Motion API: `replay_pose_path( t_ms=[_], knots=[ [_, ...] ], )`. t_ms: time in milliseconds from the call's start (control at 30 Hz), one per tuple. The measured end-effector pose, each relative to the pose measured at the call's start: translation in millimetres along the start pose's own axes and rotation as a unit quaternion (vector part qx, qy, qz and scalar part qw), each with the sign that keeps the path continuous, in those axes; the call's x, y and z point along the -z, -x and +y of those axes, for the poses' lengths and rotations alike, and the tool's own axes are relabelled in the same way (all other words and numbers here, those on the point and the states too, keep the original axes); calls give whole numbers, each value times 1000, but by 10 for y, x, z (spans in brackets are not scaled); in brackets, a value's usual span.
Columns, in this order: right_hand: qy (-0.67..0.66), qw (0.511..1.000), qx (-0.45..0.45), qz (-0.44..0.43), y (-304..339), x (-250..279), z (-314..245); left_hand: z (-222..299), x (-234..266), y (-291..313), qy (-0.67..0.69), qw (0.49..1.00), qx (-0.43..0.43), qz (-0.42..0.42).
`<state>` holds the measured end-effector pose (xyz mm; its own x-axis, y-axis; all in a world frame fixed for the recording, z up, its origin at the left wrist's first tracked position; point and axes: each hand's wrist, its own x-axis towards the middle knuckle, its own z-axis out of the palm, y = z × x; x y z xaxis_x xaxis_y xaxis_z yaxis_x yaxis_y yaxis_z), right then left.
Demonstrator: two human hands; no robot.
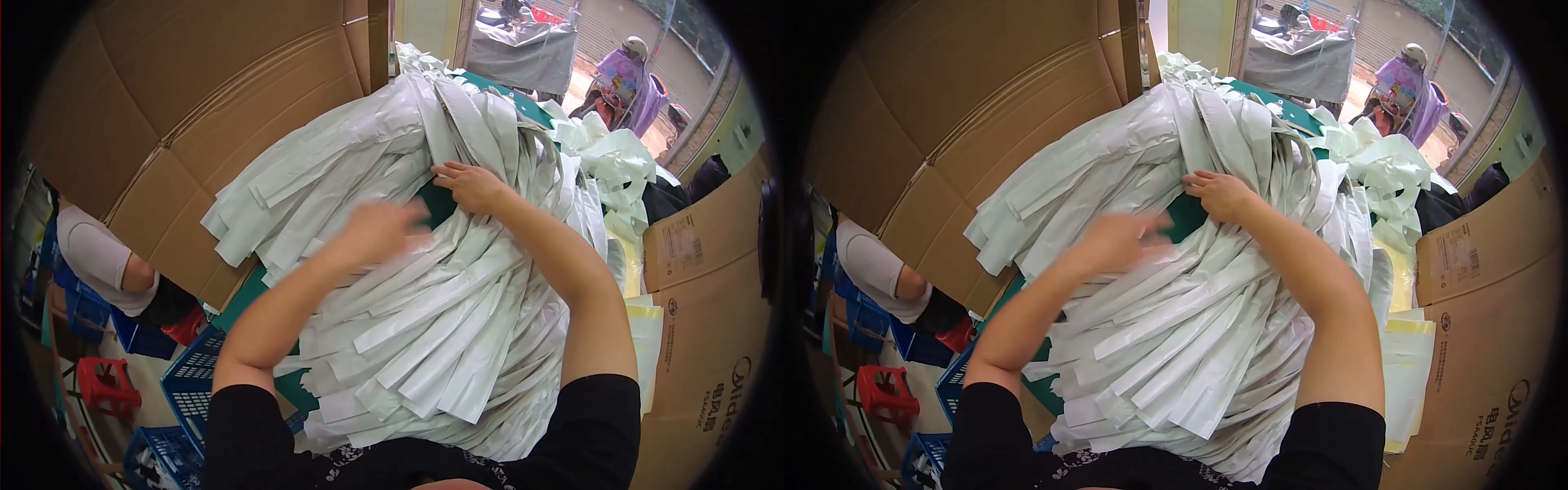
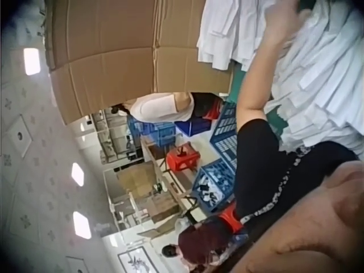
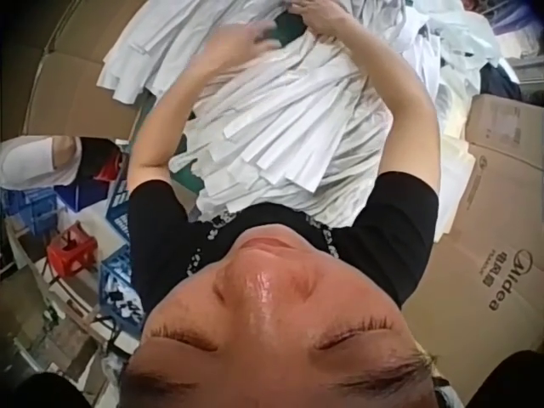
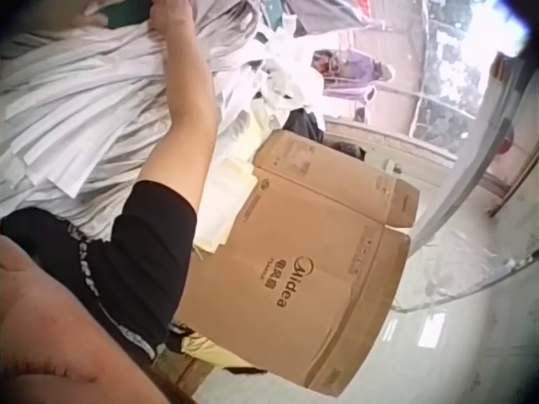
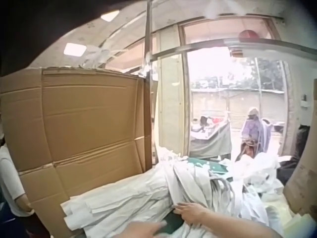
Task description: Organizing and sorting bundles of white fabric strips into a specific arrangement on a workbench.
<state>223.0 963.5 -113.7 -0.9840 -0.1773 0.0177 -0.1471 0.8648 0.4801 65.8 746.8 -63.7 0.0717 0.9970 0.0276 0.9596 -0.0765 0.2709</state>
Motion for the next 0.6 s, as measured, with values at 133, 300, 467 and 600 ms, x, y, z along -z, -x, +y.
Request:
replay_pose_path(
  t_ms=[133,300,467,600],
  knots=[
    [-3,989,-50,-139,60,-10,-11,-917,303,-166,-298,906,166,252],
    [-137,946,-288,-57,49,160,-136,-761,102,-170,-304,918,81,241],
    [-137,937,-320,-28,102,160,-129,-460,-290,-93,-322,922,115,181],
    [-138,941,-308,-7,95,60,-106,-864,-292,-53,-345,883,262,183]
  ],
)
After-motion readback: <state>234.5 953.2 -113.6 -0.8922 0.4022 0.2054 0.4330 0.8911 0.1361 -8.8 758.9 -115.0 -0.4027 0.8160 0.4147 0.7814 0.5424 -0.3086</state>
